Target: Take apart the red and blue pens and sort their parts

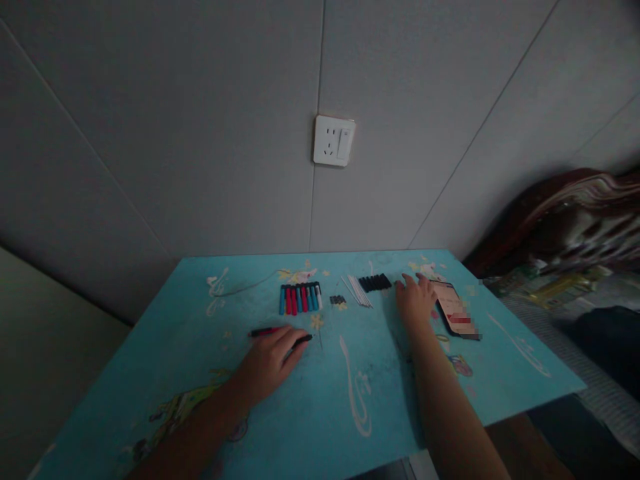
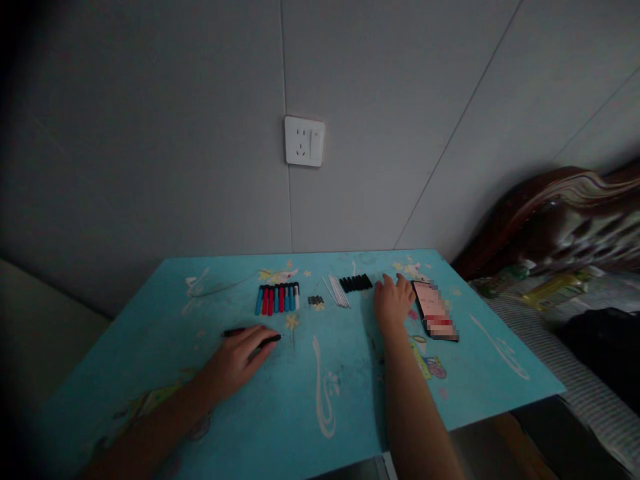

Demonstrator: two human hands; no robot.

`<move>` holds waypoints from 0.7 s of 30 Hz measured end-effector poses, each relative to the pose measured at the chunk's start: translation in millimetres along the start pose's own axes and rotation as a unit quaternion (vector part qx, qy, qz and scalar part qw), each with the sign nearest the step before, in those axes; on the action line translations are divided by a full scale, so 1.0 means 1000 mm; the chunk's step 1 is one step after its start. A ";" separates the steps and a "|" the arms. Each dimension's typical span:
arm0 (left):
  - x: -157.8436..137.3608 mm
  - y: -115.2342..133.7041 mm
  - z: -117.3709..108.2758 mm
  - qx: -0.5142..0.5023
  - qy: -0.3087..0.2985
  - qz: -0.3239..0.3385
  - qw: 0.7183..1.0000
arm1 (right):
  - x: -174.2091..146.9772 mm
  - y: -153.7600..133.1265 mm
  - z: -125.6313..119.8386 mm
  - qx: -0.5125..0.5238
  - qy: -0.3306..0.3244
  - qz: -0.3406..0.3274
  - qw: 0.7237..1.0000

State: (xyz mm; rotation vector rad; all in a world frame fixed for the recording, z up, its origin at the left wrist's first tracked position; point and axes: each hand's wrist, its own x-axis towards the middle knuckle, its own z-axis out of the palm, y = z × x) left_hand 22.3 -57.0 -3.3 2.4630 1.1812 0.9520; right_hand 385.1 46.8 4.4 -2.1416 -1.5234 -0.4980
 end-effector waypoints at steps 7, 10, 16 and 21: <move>0.001 0.003 -0.003 -0.010 -0.016 -0.020 1.000 | -0.001 -0.007 0.010 -0.020 -0.026 -0.004 0.999; 0.001 0.002 -0.003 -0.009 -0.016 -0.020 1.000 | 0.000 -0.004 0.014 -0.020 -0.026 0.003 0.999; 0.001 0.003 -0.002 -0.014 -0.015 -0.021 1.000 | -0.001 -0.006 0.013 -0.003 -0.038 0.016 0.999; 0.004 0.005 -0.006 -0.029 -0.009 -0.027 0.999 | 0.005 -0.009 0.000 0.071 -0.011 0.028 0.997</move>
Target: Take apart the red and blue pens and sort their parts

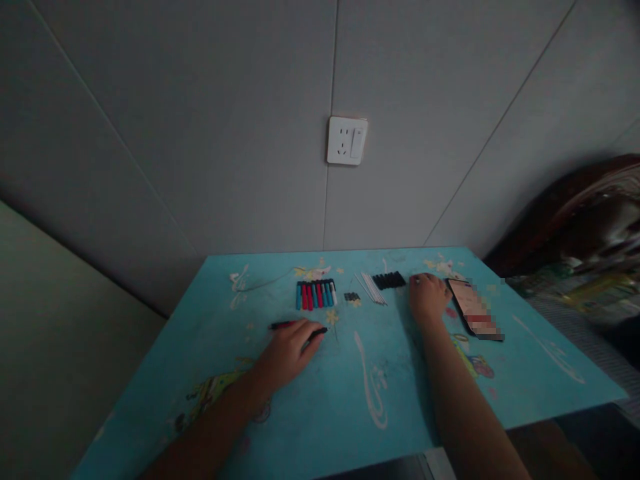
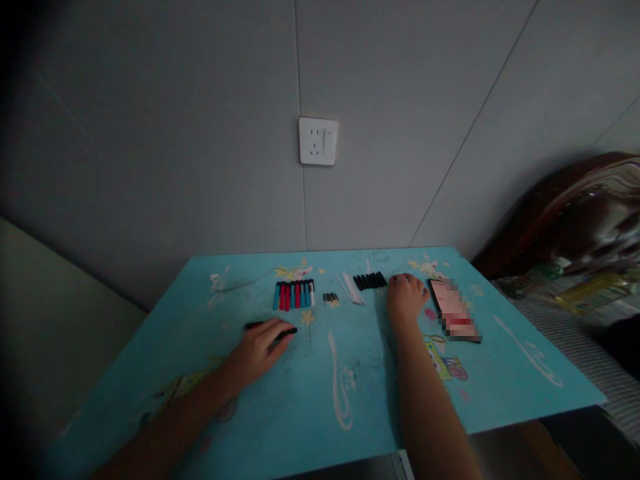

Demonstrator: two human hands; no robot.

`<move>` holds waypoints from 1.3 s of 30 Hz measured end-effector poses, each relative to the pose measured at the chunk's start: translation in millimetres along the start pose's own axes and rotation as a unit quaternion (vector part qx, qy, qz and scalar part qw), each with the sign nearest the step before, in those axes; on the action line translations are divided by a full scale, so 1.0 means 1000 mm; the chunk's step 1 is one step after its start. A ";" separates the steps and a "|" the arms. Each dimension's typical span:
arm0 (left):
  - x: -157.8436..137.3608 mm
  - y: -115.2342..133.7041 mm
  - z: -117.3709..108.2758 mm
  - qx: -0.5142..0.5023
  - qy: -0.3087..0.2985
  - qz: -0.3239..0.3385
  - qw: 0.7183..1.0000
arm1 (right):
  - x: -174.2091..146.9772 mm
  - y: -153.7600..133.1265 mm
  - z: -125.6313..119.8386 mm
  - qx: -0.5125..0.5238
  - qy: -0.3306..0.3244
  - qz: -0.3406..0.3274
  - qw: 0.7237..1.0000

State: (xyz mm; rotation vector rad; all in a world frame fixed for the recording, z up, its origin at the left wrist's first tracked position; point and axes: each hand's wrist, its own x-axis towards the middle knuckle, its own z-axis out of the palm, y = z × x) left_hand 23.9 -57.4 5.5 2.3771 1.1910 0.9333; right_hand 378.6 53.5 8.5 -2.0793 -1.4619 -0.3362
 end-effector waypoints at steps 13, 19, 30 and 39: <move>0.001 0.003 -0.005 0.006 -0.002 -0.011 1.000 | -0.105 -0.099 -0.034 0.545 -0.382 -0.107 0.739; -0.001 0.004 -0.005 0.023 -0.001 -0.010 1.000 | -0.113 -0.101 -0.029 0.552 -0.423 -0.106 0.710; -0.001 0.002 -0.003 0.039 -0.020 -0.008 0.999 | -0.117 -0.107 -0.036 0.525 -0.444 -0.144 0.712; -0.002 0.000 -0.002 0.045 -0.031 0.016 0.998 | -0.115 -0.103 -0.038 0.424 -0.387 -0.257 0.778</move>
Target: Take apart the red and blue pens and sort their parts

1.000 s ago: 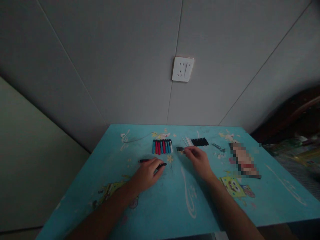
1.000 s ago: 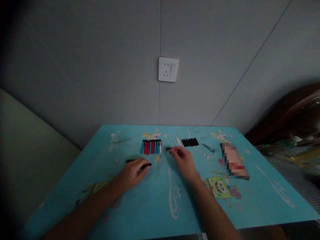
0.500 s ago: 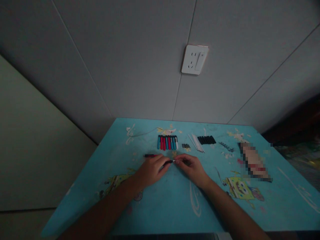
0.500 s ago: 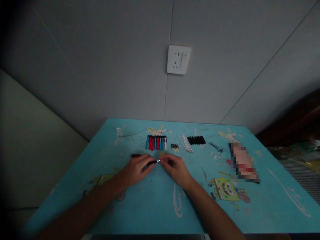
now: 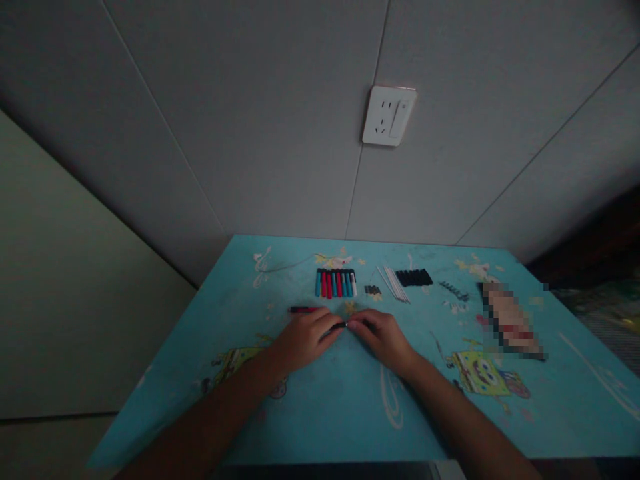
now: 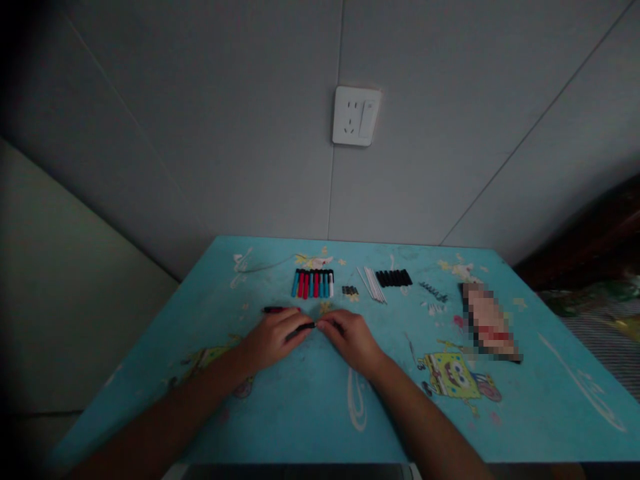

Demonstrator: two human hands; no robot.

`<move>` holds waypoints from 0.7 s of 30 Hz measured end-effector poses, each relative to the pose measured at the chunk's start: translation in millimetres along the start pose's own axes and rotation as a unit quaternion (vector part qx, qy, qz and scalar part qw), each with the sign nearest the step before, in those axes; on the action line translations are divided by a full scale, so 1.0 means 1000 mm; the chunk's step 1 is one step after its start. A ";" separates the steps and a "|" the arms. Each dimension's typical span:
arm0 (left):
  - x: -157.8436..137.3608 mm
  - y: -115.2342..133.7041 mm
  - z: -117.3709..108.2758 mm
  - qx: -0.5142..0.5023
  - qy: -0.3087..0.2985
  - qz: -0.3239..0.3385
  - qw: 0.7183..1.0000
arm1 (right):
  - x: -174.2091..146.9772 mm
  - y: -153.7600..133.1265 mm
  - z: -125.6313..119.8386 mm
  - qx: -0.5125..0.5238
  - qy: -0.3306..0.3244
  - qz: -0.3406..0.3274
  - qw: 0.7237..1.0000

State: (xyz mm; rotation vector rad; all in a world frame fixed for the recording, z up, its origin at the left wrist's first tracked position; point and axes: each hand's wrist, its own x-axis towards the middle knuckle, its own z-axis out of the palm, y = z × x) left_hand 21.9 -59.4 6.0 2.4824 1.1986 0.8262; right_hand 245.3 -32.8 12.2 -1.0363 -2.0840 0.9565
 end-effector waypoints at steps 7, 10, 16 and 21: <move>0.000 0.000 0.002 0.001 0.000 -0.002 1.000 | 0.000 -0.009 -0.003 -0.004 -0.017 -0.034 0.999; 0.000 0.001 0.001 0.003 0.002 -0.002 1.000 | -0.001 -0.007 -0.004 -0.009 -0.025 -0.032 0.999; 0.000 0.001 0.000 0.009 -0.003 0.019 1.000 | 0.001 -0.005 -0.002 -0.025 -0.034 -0.039 0.998; -0.001 -0.003 0.003 0.013 0.004 0.009 1.000 | 0.000 -0.006 -0.004 -0.018 -0.028 -0.027 0.999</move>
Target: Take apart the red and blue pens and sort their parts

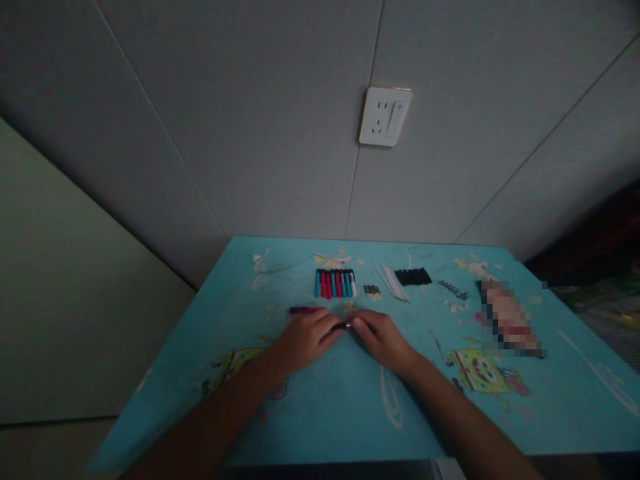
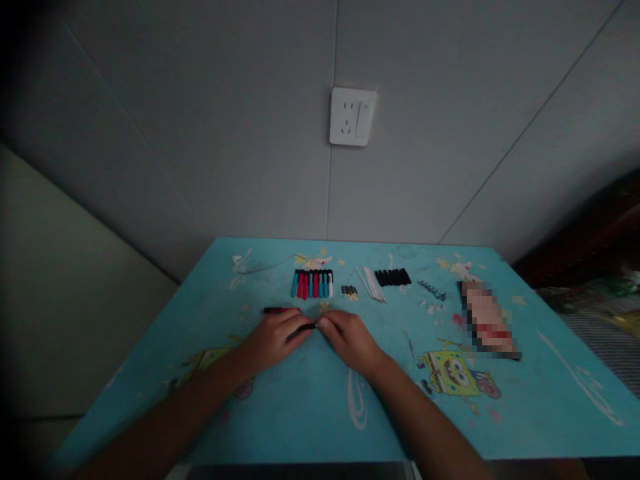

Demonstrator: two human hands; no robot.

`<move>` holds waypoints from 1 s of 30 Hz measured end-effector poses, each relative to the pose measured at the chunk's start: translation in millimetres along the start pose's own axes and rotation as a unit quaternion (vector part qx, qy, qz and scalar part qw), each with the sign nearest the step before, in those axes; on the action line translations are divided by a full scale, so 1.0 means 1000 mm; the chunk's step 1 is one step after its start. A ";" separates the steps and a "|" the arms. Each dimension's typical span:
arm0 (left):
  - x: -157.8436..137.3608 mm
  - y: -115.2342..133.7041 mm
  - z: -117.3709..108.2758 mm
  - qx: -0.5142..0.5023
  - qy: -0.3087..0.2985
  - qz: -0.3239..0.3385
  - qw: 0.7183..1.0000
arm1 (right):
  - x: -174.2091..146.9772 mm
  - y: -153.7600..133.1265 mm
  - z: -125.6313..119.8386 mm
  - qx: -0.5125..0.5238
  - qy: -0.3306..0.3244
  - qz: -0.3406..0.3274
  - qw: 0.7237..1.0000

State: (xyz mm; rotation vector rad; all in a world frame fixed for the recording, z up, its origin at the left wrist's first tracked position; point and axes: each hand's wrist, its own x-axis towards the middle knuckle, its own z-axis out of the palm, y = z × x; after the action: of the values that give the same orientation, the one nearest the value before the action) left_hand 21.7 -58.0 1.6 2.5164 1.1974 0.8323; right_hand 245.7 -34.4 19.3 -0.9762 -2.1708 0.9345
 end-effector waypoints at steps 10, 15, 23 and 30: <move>0.001 0.002 -0.004 -0.005 0.000 0.011 1.000 | -0.003 -0.001 -0.001 0.005 0.020 -0.007 1.000; 0.000 0.001 -0.003 0.008 -0.006 0.017 1.000 | -0.002 -0.001 -0.001 -0.017 0.014 -0.015 1.000; 0.000 0.003 -0.005 -0.014 -0.015 -0.004 1.000 | -0.001 -0.001 -0.003 -0.046 -0.033 -0.050 0.997; 0.002 0.006 -0.010 -0.083 0.046 -0.015 0.995 | 0.000 0.005 0.002 -0.065 -0.034 -0.051 0.996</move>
State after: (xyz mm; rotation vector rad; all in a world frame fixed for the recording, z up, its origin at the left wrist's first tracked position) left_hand 21.1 -60.8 12.9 2.3455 1.1401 1.0070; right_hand 246.1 -32.4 14.0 -0.8963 -2.3388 0.7983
